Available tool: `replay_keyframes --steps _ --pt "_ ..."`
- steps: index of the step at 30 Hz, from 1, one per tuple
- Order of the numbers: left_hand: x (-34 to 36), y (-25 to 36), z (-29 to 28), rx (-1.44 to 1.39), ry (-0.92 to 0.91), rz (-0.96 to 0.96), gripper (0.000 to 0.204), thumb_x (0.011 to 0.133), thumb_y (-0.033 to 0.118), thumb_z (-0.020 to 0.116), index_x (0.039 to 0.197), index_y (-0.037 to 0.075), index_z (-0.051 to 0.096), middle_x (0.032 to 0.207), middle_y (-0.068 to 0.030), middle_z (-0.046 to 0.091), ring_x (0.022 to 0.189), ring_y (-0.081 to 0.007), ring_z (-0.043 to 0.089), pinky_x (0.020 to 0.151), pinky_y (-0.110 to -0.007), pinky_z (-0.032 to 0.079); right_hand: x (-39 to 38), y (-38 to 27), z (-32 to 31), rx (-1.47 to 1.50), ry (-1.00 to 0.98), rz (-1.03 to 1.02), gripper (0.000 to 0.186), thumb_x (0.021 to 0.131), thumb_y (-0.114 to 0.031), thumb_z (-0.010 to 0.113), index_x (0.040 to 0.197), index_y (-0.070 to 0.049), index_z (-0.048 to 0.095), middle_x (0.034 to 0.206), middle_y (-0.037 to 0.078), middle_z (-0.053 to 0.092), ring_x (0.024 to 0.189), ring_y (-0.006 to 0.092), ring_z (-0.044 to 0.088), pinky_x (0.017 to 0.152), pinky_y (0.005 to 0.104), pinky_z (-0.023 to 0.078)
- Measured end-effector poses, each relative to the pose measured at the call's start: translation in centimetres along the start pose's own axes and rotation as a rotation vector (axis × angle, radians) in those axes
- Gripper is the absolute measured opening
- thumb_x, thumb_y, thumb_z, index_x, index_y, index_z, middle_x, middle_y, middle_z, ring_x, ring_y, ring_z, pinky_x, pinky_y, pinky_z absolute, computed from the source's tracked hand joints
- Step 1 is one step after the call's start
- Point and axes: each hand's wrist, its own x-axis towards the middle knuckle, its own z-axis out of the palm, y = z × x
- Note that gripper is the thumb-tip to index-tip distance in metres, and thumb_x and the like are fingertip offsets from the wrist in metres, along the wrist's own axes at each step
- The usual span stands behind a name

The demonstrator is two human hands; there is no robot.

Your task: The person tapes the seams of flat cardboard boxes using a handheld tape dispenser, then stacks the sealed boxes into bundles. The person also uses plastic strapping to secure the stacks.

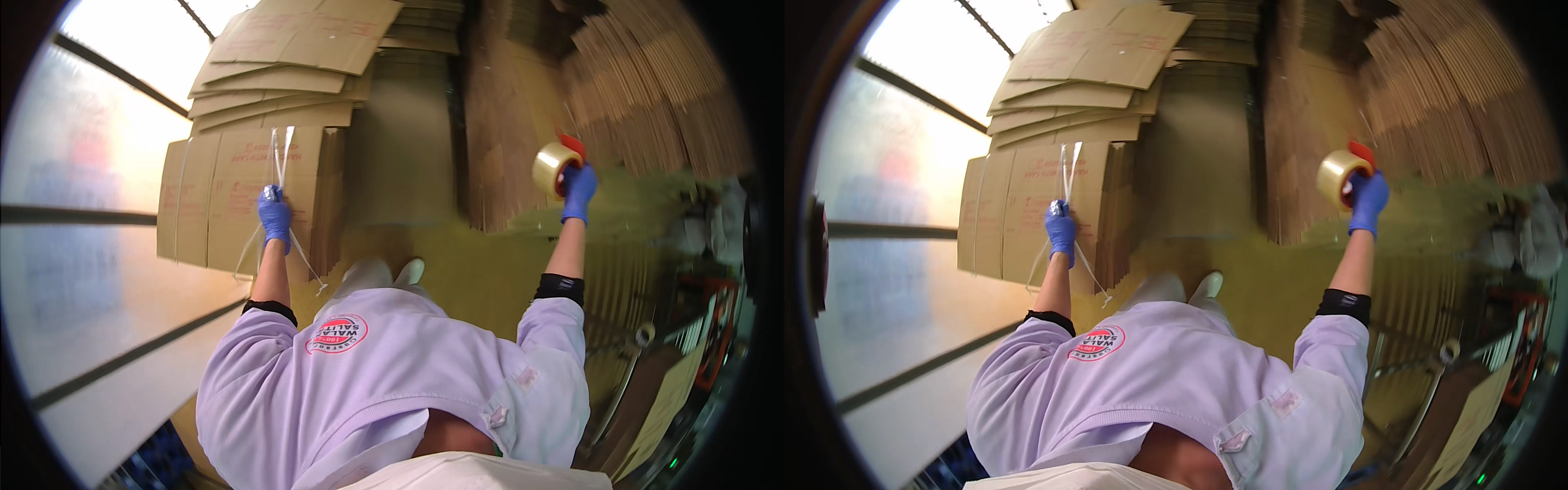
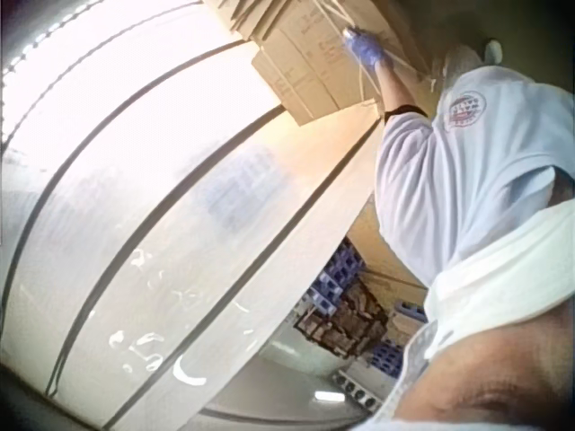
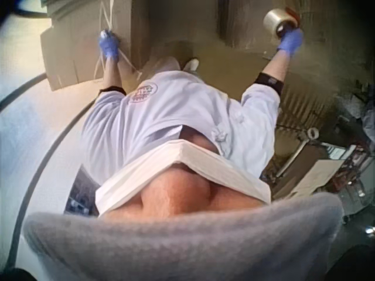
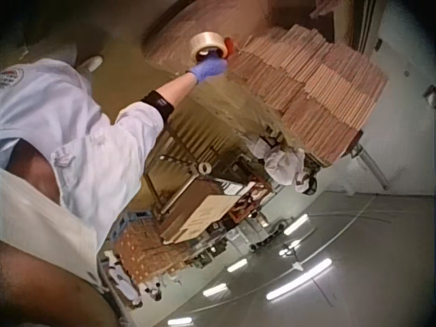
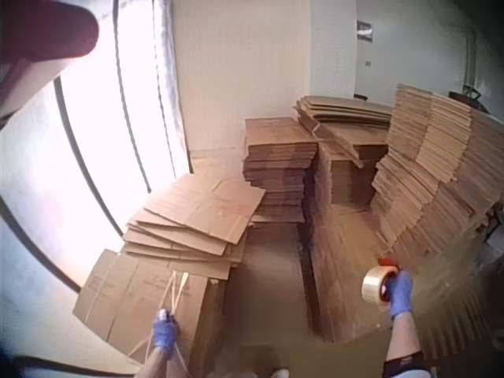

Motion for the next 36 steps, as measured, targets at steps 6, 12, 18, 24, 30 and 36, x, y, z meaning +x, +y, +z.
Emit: replay_keyframes --steps 6,12,18,24,30,36 --pt "-7.9 12.1 -1.3 -0.312 -0.166 0.353 0.025 0.066 -0.009 0.048 0.083 0.006 0.056 0.074 -0.0098 0.059 0.067 -0.0257 0.06 0.061 -0.032 0.049 7.8 3.1 3.7 -0.16 0.056 0.143 0.047 0.063 -0.039 0.069 0.083 0.003 0.063 0.078 0.023 0.062 0.076 0.0356 0.061 0.065 0.0427 0.046" --pt "-6.2 19.9 -1.6 -0.715 -0.34 0.253 0.016 0.075 -0.002 0.052 0.089 0.006 0.056 0.074 -0.0101 0.061 0.067 -0.0235 0.061 0.062 -0.031 0.048 9.9 8.2 5.9 -0.091 0.016 0.307 0.069 0.064 -0.05 0.069 0.101 0.007 0.056 0.101 0.027 0.056 0.09 0.0348 0.058 0.075 0.0403 0.047" --pt "4.5 25.4 -0.4 -0.951 -0.637 -0.047 0.007 0.082 0.003 0.053 0.085 0.001 0.059 0.072 -0.0038 0.059 0.055 -0.0084 0.055 0.049 -0.023 0.046 5.7 -9.8 4.0 0.686 -0.138 -0.265 0.064 0.076 -0.04 0.064 0.12 0.002 0.043 0.119 0.013 0.047 0.107 0.0229 0.046 0.095 0.0356 0.034" --pt "15.8 40.0 -6.3 -1.328 -0.799 0.349 0.007 0.084 0.007 0.051 0.084 0.002 0.056 0.078 -0.0041 0.058 0.074 -0.0107 0.056 0.071 -0.028 0.047 3.7 -32.2 3.1 1.599 -1.011 -0.335 0.063 0.082 -0.031 0.059 0.129 0.0 0.032 0.117 0.008 0.047 0.092 0.009 0.047 0.076 0.0223 0.042" --pt "29.4 41.8 -11.8 -1.937 -0.441 0.207 0.01 0.087 0.013 0.051 0.087 0.003 0.05 0.08 -0.0095 0.056 0.077 -0.0204 0.056 0.075 -0.033 0.047 7.6 -38.3 -0.3 1.262 -1.244 -0.02 0.023 0.086 -0.02 0.055 0.103 -0.005 0.058 0.06 -0.007 0.04 0.053 0.0013 0.038 0.051 0.0155 0.033" --pt "33.9 33.3 -10.0 -0.777 0.172 0.106 0.035 0.078 0.017 0.063 0.107 0.004 0.049 0.105 -0.0128 0.053 0.102 -0.0255 0.048 0.09 -0.042 0.039 13.2 -38.8 0.4 0.815 -1.112 -0.239 0.028 0.089 -0.031 0.048 0.087 -0.006 0.061 0.066 -0.002 0.049 0.059 0.0058 0.04 0.055 0.0206 0.036"
